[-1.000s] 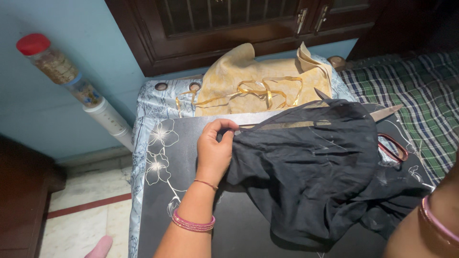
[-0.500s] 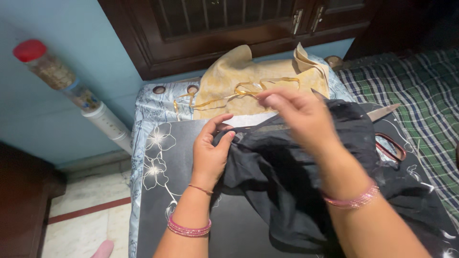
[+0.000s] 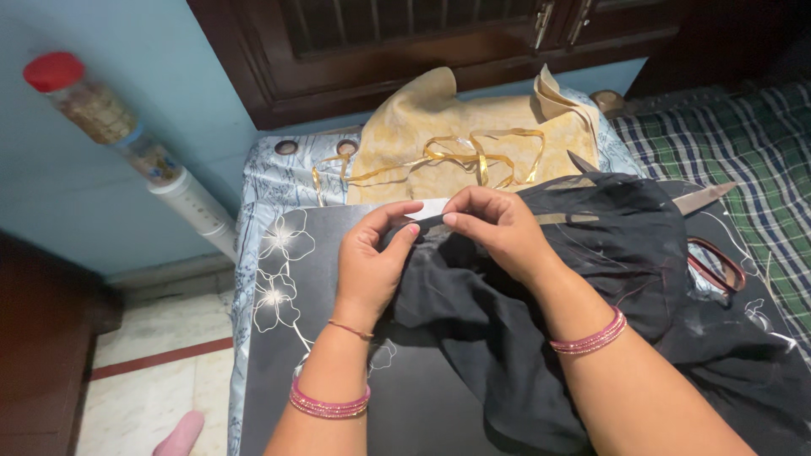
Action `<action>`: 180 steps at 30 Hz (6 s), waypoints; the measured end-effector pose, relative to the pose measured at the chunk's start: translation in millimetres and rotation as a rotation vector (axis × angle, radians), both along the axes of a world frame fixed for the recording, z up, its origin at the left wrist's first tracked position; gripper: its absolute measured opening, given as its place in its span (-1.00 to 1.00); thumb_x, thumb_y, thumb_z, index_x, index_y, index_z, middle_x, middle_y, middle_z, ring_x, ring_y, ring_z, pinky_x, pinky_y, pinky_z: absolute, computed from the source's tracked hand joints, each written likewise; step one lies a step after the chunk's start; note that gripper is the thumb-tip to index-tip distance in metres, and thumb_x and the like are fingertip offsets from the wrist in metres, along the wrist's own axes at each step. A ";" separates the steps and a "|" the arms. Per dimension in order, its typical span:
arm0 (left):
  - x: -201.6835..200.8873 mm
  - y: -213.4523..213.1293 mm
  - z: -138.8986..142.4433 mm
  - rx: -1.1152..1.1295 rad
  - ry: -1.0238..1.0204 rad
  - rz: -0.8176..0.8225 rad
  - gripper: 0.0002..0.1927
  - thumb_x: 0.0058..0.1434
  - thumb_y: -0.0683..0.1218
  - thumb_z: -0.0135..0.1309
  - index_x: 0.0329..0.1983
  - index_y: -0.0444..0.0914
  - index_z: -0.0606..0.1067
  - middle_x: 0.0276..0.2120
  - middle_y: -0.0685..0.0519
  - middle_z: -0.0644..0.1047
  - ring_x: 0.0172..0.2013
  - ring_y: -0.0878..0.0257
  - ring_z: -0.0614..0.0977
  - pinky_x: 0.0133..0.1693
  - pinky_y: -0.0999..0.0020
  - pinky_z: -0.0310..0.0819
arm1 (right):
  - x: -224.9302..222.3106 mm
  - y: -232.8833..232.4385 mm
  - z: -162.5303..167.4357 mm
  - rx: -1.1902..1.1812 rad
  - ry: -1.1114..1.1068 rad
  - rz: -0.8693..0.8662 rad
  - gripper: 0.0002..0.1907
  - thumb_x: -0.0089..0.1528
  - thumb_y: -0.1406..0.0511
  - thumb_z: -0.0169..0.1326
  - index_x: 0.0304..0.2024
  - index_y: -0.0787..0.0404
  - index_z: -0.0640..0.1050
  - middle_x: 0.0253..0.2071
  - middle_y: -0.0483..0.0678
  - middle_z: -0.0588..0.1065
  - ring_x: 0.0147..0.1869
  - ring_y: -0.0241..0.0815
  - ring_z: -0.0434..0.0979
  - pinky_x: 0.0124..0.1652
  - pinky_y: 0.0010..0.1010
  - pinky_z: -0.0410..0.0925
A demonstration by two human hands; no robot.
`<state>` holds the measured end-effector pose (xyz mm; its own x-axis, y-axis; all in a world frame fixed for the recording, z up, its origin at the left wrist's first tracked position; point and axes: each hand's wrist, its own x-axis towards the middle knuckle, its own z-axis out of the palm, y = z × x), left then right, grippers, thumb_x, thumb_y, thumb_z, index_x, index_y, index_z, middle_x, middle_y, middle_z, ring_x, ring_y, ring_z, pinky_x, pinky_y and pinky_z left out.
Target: The person hand-sews a black garment laid on a table, using a needle and thread to stitch along the fabric edge. They pull the thread through, adjust and smooth the fabric, and continue stitching, with scissors and a ruler resting nearby.
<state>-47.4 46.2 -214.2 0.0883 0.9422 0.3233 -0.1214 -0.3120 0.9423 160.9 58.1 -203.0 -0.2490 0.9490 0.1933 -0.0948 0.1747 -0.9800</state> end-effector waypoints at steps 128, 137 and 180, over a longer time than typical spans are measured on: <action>-6.1 -3.9 -13.9 -0.150 -0.157 -0.312 -0.83 0.43 -0.18 0.00 -0.06 -0.38 0.55 -0.22 0.16 0.59 -0.20 0.48 0.53 -0.11 0.54 0.44 | -16.2 -17.9 16.3 0.390 -0.204 -0.117 -0.84 0.17 0.56 0.14 -0.24 0.29 0.63 -0.16 -0.10 0.50 -0.04 -0.30 0.53 -0.06 -0.51 0.40; -6.8 -4.0 -10.4 -0.179 -0.179 -0.333 -0.83 0.45 -0.18 -0.03 -0.06 -0.37 0.53 -0.21 0.14 0.60 -0.20 0.48 0.54 -0.11 0.54 0.46 | -17.4 -22.8 25.6 0.576 -0.377 -0.180 -0.85 0.22 0.54 0.17 -0.21 0.27 0.61 -0.21 -0.08 0.49 -0.08 -0.21 0.55 -0.07 -0.47 0.40; -11.2 -2.3 -8.5 -0.182 -0.075 -0.272 -0.80 0.40 -0.18 0.01 -0.05 -0.39 0.58 -0.24 0.14 0.63 -0.23 0.48 0.57 -0.16 0.56 0.48 | -17.5 -14.3 9.0 0.341 -0.297 -0.140 -0.87 0.20 0.50 0.19 -0.21 0.26 0.64 -0.20 -0.13 0.51 -0.08 -0.33 0.53 -0.08 -0.53 0.39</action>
<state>-58.6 43.9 -222.8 0.3264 0.9303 0.1673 -0.2486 -0.0863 0.9648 143.4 43.8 -194.0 -0.2152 0.8720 0.4396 0.2281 0.4826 -0.8456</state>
